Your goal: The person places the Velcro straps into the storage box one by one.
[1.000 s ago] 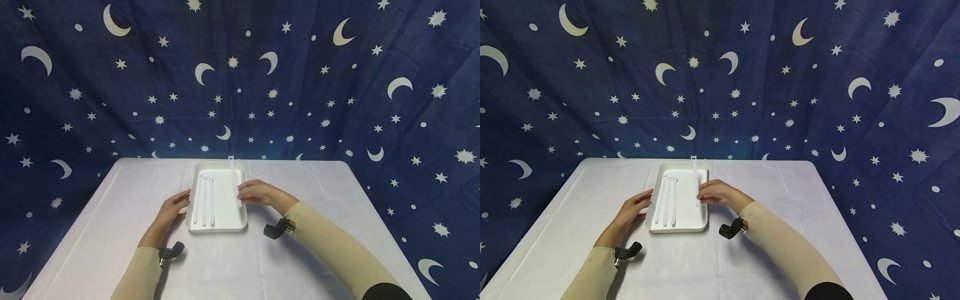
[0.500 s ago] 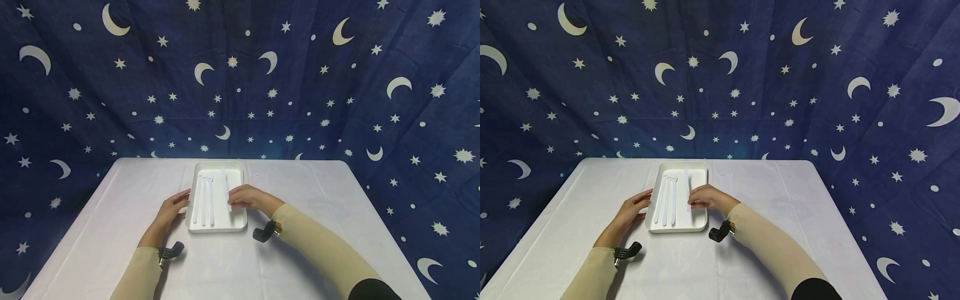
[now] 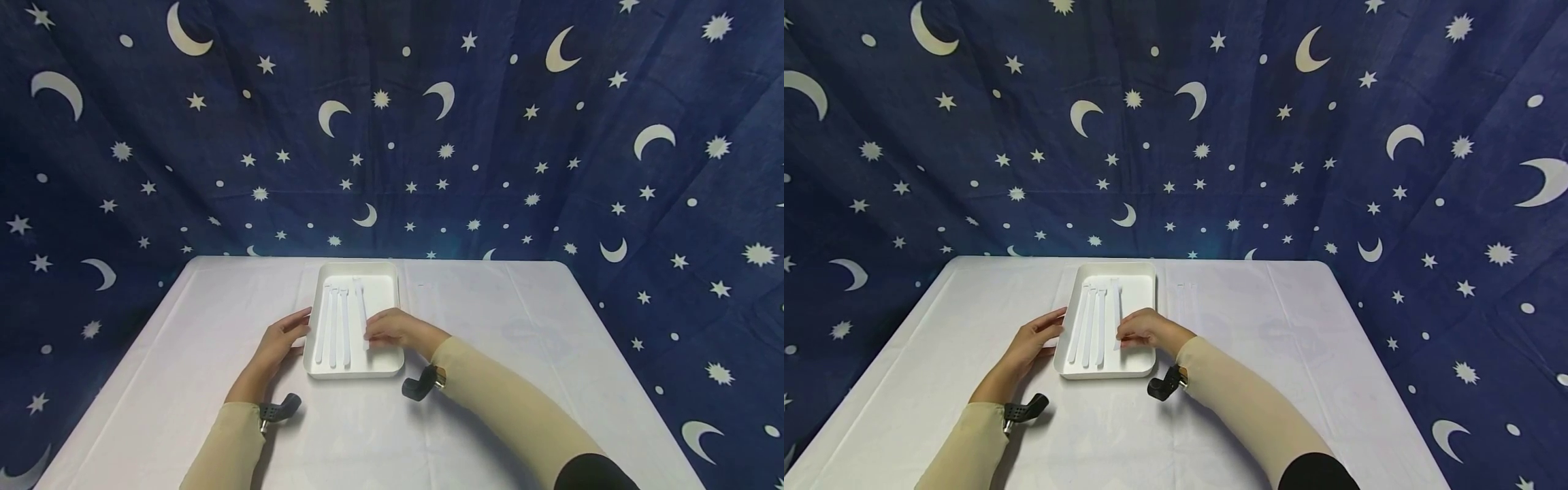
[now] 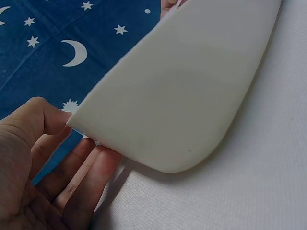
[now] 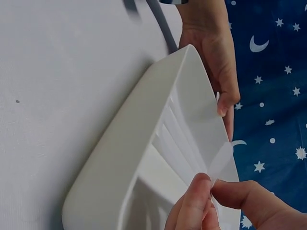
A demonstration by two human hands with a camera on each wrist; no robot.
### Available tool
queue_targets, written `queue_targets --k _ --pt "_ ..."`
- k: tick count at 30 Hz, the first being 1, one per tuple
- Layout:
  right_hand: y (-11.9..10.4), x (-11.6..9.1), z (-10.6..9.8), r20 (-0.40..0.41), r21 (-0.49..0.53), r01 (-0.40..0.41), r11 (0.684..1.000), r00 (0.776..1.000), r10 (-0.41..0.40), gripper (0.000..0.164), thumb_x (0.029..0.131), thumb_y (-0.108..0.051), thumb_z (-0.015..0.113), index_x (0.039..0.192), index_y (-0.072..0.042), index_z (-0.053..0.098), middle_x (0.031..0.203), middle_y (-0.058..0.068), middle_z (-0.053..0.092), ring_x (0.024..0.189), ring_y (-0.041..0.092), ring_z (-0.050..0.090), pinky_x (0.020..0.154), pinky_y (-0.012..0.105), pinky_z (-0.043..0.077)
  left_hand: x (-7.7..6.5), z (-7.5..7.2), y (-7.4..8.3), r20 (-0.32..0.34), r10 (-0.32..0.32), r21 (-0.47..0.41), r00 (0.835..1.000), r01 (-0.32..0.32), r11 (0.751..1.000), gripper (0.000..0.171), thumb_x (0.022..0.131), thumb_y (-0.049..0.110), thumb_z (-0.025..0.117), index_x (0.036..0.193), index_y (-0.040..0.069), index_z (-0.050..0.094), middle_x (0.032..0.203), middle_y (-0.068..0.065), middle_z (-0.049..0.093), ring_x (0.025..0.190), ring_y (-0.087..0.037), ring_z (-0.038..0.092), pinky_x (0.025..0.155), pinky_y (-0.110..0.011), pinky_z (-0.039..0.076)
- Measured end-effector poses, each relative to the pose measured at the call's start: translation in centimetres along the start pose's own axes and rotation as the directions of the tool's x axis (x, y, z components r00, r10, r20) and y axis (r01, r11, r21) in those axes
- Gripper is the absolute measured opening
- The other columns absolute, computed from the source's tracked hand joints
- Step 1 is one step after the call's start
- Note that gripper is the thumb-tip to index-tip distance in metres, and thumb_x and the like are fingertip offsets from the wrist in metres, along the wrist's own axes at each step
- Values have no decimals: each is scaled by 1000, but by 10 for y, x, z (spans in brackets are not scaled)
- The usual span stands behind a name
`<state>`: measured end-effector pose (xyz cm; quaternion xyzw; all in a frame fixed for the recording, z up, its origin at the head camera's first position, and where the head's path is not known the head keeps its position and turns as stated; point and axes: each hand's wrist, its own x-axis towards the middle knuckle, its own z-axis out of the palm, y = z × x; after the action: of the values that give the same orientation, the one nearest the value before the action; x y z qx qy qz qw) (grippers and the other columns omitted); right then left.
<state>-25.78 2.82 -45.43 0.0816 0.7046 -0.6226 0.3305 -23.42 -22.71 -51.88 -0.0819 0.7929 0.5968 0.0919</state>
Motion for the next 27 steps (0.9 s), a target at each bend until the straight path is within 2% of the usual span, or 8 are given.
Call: queue_targets --k 10,15,20,27 --pt "5 5 9 6 -69 2 998 1000 -2 36 80 13 64 116 10 60 79 7 62 65 13 63 69 22 62 0 1 0 -3 -4 3 1000 4 1000 58 92 20 60 148 16 45 151 -16 45 136 -38 46 96 -38 56" --pt "7 8 11 -3 -73 -12 997 1000 12 35 81 12 65 115 9 61 76 5 61 65 13 63 73 24 62 0 1 0 -7 -1 -3 1000 1 1000 58 92 20 60 148 16 45 150 -16 46 135 -38 47 96 -39 56" --pt "11 10 13 -18 -75 -12 997 1000 11 30 80 12 66 110 8 62 76 6 62 64 14 64 76 27 62 1 2 -1 -10 -5 -14 1000 5 1000 58 91 20 60 148 17 46 150 -15 46 136 -37 46 98 -41 54" --pt "11 11 16 -52 -123 -20 992 999 14 24 78 9 69 102 5 64 76 8 64 62 14 64 69 24 62 2 2 -1 -19 -21 -12 1000 20 1000 58 91 20 60 148 18 46 150 -14 47 135 -36 48 94 -37 57"
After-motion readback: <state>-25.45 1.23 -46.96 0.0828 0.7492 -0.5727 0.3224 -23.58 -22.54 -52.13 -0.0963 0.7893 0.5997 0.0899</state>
